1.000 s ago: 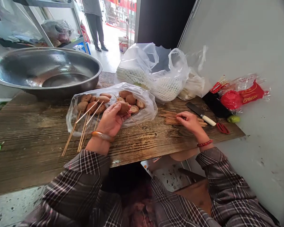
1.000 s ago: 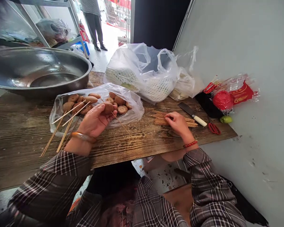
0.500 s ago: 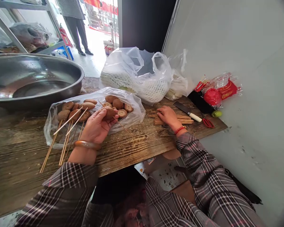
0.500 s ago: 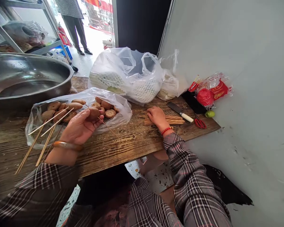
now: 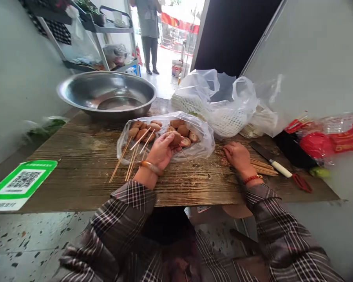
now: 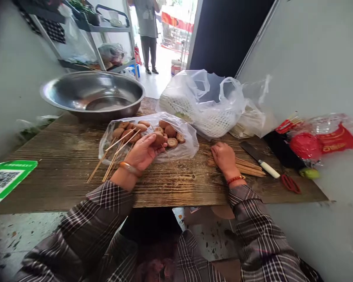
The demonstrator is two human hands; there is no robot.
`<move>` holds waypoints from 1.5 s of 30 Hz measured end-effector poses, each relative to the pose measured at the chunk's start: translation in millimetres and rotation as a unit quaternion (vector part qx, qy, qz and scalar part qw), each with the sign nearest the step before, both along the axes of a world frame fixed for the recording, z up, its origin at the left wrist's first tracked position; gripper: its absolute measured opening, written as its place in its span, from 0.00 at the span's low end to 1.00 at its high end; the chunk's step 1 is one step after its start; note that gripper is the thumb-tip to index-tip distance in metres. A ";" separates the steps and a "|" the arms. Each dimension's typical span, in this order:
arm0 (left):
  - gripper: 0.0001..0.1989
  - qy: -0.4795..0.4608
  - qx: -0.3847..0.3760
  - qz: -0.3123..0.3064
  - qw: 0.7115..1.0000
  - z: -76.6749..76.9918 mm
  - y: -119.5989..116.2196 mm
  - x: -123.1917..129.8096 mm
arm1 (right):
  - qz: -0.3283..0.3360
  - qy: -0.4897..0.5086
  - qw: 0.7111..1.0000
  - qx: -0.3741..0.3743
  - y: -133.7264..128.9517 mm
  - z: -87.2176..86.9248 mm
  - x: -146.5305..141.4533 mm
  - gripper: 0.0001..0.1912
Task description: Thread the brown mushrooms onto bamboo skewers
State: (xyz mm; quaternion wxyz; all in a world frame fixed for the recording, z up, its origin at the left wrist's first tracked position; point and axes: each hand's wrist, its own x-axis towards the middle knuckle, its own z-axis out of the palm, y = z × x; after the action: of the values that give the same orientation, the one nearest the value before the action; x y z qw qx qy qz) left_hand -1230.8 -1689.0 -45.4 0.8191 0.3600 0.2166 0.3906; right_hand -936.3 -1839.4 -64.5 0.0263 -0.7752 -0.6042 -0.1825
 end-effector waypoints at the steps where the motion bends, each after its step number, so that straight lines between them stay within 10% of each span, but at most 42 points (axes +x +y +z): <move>1: 0.06 -0.003 -0.002 0.001 1.000 -0.3 -0.4 -0.1 | 0.010 -0.013 1.000 0.014 0.6 -0.4 -1.1 0.15; 8: 0.05 -0.011 -0.013 0.007 1.000 -3.8 -1.0 0.8 | 0.072 -0.009 0.980 0.185 4.1 14.5 -11.1 0.14; 15: 0.07 -0.018 -0.022 0.010 1.000 -2.7 -3.1 -0.1 | 0.078 0.190 0.894 0.399 -3.4 66.0 -62.5 0.15; 20: 0.09 -0.027 -0.034 0.016 0.999 -3.7 -1.8 -0.1 | 0.115 0.412 0.852 0.303 -0.4 77.8 -130.5 0.12; 26: 0.07 -0.025 -0.020 0.012 0.999 -2.5 -3.1 -0.7 | 0.146 0.596 0.771 0.168 14.9 51.4 -163.6 0.12; 37: 0.08 -0.049 -0.044 0.057 0.996 -3.0 -2.3 2.5 | 0.205 0.547 0.791 0.182 51.6 32.0 -178.0 0.10; 45: 0.08 -0.037 -0.079 0.078 0.993 2.9 -0.5 0.7 | 0.109 0.693 0.700 0.135 62.3 9.6 -146.3 0.19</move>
State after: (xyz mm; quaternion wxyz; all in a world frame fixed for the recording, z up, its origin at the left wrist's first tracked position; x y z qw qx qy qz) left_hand -1230.1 -1689.4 -42.5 0.8197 0.2615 0.2432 0.4479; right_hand -1082.6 -1777.1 -54.9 0.5614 -0.5995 -0.4648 0.3308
